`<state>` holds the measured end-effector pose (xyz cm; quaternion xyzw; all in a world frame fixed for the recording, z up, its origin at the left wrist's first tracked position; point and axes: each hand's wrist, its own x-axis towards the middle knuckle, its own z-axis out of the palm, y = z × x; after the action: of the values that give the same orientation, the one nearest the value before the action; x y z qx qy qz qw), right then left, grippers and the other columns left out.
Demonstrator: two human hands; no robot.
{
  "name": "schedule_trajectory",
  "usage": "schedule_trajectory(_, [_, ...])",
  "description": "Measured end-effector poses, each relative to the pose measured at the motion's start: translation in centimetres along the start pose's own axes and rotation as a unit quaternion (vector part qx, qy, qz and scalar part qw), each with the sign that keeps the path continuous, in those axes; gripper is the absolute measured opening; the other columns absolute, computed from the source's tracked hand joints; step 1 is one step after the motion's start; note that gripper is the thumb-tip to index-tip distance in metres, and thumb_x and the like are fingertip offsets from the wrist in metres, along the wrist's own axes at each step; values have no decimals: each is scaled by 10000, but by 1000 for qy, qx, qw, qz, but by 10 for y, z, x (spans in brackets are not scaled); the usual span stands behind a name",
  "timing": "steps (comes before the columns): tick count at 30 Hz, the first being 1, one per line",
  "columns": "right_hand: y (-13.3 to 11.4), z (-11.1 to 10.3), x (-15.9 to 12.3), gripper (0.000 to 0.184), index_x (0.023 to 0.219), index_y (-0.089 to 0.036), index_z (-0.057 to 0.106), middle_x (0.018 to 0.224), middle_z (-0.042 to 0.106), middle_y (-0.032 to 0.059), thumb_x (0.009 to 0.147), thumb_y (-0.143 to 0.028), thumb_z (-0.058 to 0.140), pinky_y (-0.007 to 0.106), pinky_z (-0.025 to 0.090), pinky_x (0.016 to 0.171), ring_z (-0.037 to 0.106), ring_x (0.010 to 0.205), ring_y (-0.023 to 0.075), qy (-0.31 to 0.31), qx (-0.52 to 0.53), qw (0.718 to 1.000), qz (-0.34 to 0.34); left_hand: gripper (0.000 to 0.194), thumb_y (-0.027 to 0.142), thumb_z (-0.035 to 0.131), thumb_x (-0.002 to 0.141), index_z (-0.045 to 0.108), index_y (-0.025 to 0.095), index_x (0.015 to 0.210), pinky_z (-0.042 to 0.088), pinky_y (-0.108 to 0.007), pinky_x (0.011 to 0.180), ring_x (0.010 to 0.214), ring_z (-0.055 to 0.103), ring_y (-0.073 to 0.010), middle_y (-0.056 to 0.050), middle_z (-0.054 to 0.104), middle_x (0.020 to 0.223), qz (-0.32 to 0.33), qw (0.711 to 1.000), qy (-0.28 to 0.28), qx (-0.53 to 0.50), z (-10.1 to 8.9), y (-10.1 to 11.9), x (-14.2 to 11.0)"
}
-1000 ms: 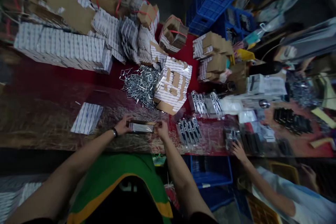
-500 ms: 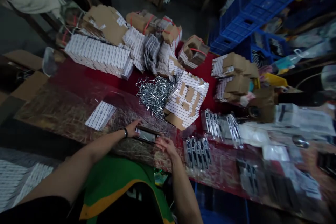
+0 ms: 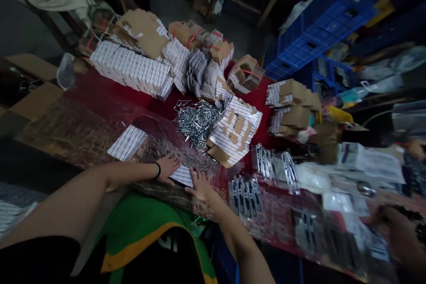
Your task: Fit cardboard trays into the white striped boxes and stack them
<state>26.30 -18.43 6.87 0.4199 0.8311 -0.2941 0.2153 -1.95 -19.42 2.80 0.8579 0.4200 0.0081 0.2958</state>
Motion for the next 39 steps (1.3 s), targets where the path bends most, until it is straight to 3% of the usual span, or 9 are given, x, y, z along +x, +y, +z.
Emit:
schedule_trajectory(4, [-19, 5, 8, 823, 1733, -258, 269, 1631, 469, 236, 1010, -416, 630, 550, 439, 1151, 533, 1384, 395, 69, -29, 995, 68, 832, 511, 808, 844, 563, 187, 1570, 362, -557, 1175, 1358, 586, -416, -261, 585, 1551, -47, 998, 21, 37, 14, 20, 22])
schedule_trajectory(7, [-16, 10, 12, 762, 1717, -248, 327, 1559, 542, 203, 1021, -367, 615, 447, 466, 1137, 574, 1331, 350, 81, -4, 995, 51, 756, 490, 818, 861, 606, 230, 1537, 466, -497, 1050, 1245, 647, -383, -243, 627, 1502, -28, 999, 4, 35, 13, 16, 30])
schedule_trajectory(9, [-11, 12, 11, 742, 1718, -247, 322, 1553, 548, 201, 1036, -371, 587, 445, 475, 1123, 586, 1322, 351, 72, 2, 997, 38, 722, 523, 814, 864, 633, 258, 1512, 482, -472, 1017, 1206, 659, -366, -222, 644, 1485, -2, 999, -25, 32, 11, 12, 29])
schedule_trajectory(16, [-13, 16, 2, 756, 1723, -275, 292, 1653, 456, 226, 1040, -411, 586, 521, 477, 1120, 565, 1381, 406, 76, -35, 996, 43, 869, 514, 783, 872, 471, 253, 1640, 332, -592, 1171, 1417, 516, -443, -224, 527, 1617, -41, 997, 16, 67, 29, 32, 13])
schedule_trajectory(21, [-1, -8, 12, 794, 1743, -210, 195, 1567, 516, 252, 1059, -410, 545, 417, 566, 994, 719, 1158, 319, -11, -8, 1000, -15, 719, 370, 669, 937, 502, 241, 1624, 396, -568, 1089, 1312, 589, -424, -240, 617, 1506, -30, 999, -8, 45, 22, 25, 25])
schedule_trajectory(26, [4, -17, 18, 782, 1743, -209, 192, 1589, 499, 255, 1063, -384, 539, 419, 589, 963, 727, 1142, 323, -19, -36, 999, -1, 596, 194, 423, 1014, 551, 227, 1595, 349, -600, 1130, 1358, 565, -416, -252, 614, 1501, -34, 999, 13, 6, 19, 20, 32])
schedule_trajectory(30, [7, -21, 18, 808, 1741, -199, 188, 1579, 510, 259, 1060, -436, 553, 431, 598, 953, 741, 1092, 310, -35, -27, 999, -23, 595, 183, 461, 985, 591, 250, 1561, 348, -615, 1151, 1366, 557, -418, -241, 615, 1501, -48, 997, 24, -59, 22, 17, 33])
schedule_trajectory(34, [1, -11, 12, 859, 1734, -206, 218, 1632, 460, 265, 1024, -467, 626, 487, 565, 1012, 692, 1188, 348, 16, -40, 999, 3, 612, 184, 483, 965, 594, 305, 1555, 306, -630, 1203, 1424, 522, -416, -200, 610, 1525, -55, 994, 36, -92, 28, 18, 31])
schedule_trajectory(39, [-17, 12, 7, 724, 1738, -227, 212, 1665, 432, 237, 1064, -216, 478, 562, 479, 1096, 615, 1282, 344, 84, -46, 992, 88, 715, 224, 676, 857, 576, 282, 1562, 220, -731, 1213, 1516, 395, -517, -235, 567, 1555, -82, 992, 38, -91, 26, 26, 38])
